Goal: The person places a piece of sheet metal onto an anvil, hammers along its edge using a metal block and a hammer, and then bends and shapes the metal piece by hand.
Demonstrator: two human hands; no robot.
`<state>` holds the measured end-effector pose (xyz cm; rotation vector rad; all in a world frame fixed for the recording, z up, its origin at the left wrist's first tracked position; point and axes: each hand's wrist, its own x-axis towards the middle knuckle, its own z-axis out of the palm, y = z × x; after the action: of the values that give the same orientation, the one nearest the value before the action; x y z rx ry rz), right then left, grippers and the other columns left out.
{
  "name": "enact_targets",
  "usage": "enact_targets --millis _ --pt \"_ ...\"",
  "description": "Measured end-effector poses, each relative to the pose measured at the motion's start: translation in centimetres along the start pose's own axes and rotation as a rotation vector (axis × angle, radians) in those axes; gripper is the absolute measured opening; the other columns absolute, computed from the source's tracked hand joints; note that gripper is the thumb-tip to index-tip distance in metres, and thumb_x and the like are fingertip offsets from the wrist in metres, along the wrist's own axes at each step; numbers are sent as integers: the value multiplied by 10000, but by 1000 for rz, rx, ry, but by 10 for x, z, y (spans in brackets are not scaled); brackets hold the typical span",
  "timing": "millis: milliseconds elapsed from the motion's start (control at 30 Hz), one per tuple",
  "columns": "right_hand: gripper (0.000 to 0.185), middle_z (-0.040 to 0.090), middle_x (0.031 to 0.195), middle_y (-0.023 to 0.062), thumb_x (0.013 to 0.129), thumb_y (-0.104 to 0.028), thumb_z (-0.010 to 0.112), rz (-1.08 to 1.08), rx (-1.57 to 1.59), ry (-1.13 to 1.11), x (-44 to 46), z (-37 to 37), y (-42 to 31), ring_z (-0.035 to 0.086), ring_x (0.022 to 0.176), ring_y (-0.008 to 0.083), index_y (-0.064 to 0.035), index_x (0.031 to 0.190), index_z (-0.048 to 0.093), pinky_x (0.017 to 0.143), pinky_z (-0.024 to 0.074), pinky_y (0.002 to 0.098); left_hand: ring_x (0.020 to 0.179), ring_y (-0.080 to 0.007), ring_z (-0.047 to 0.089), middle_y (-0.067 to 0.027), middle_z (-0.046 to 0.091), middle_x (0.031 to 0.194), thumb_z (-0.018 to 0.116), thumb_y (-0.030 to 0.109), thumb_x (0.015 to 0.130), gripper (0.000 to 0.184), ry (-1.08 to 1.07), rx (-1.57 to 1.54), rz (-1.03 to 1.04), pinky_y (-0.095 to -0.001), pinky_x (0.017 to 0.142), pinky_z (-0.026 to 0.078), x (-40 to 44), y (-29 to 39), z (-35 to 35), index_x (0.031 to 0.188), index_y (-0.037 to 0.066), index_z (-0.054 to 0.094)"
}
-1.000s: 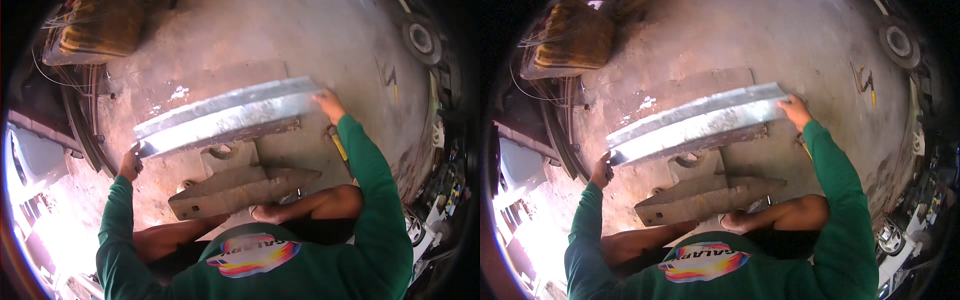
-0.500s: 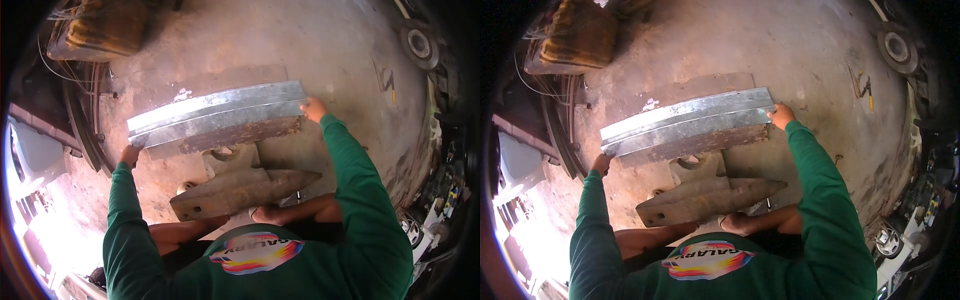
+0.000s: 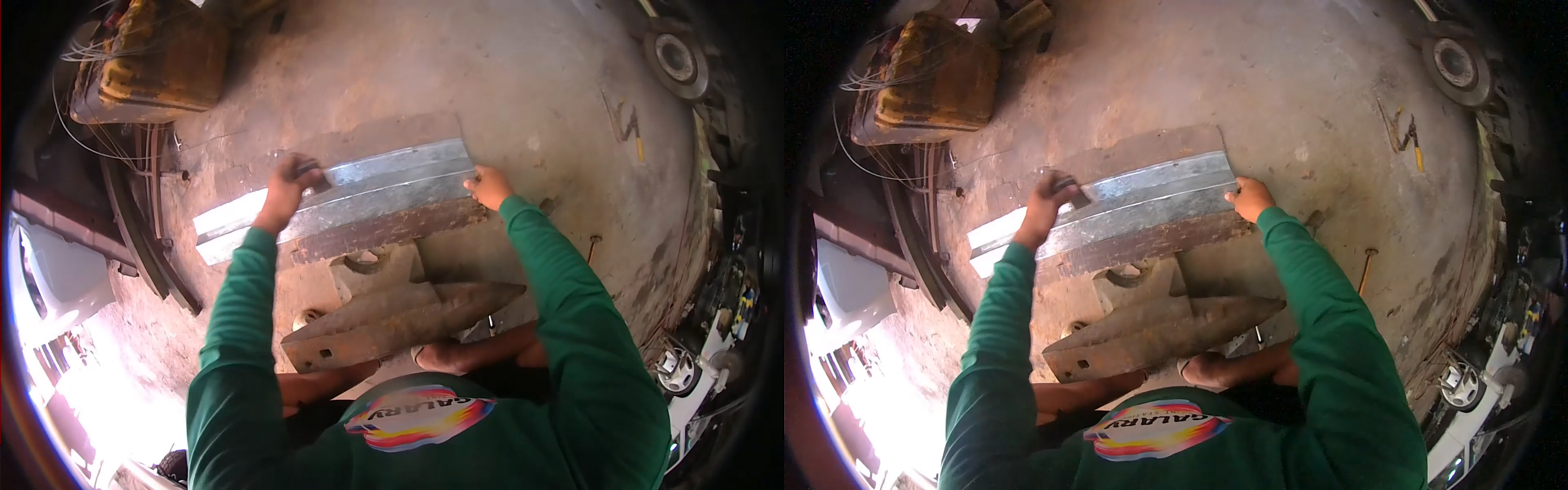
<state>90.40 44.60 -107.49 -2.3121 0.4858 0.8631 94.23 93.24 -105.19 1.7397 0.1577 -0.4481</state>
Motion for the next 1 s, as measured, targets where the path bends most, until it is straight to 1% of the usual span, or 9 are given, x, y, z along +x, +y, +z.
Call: enact_targets --millis 133,200,300,433,600,733,900,967,1000 --pt "514 800 1132 232 1049 -278 772 -38 -46 -7 0 -3 0 776 1006 357 74 1403 648 934 578 468 1062 -207 718 -104 797 1097 792 151 1026 248 -143 203 -47 -350 979 548 34 -6 57 1238 43 724" --pt "498 786 1223 234 1046 -305 771 -68 -120 20 0 -3 1 737 1150 405 46 1382 660 1002 560 498 1070 -207 716 -88 792 1100 810 176 1016 300 -96 -33 -154 -358 986 548 36 -2 73 1264 27 732" --pt "429 766 1277 241 1055 -339 748 -172 -134 130 16 13 29 711 1216 432 15 1286 679 1034 551 529 1035 -207 726 -114 802 1129 854 232 983 359 53 128 -97 -361 945 570 29 -1 91 1245 16 736" --pt "496 745 1340 244 1066 -380 716 -67 -362 -37 -10 -17 8 697 1251 442 1 1377 655 1074 548 529 1112 -442 759 -274 790 1183 854 450 926 638 325 514 -132 -490 996 589 31 -24 126 1259 -70 693" --pt "699 717 1400 254 1029 -504 723 79 -642 -77 -58 -89 99 682 1306 415 -26 1522 594 1106 547 509 1036 -477 758 -285 779 1026 770 527 918 634 509 772 -31 -541 955 599 16 -19 150 1187 -43 701" --pt "886 652 1510 282 949 -529 818 413 -807 -585 -79 -71 190 654 1359 423 72 1549 565 1169 518 468 1000 -460 765 -268 783 1024 741 576 908 652 469 720 -170 -541 920 610 7 -19 153 1158 -25 707" --pt "799 703 1411 262 949 -517 836 457 -785 -333 -85 -50 244 740 1163 411 103 1417 649 1023 601 499 930 -464 773 -263 791 983 774 548 896 592 605 715 -5 -542 885 618 19 -46 152 1101 -6 733" --pt "635 763 1200 271 990 -464 809 408 -757 221 -97 -63 247 754 1043 427 107 1256 728 933 616 521 924 -459 769 -256 788 972 780 534 888 571 607 687 -8 -540 885 617 18 -41 153 1073 -4 731" --pt "635 763 1200 271 990 -464 809 387 -775 225 -91 -70 247 754 1043 427 107 1256 728 933 616 521 918 -453 765 -248 785 961 785 521 880 551 598 676 -12 -537 886 615 16 -41 152 1045 -2 729"
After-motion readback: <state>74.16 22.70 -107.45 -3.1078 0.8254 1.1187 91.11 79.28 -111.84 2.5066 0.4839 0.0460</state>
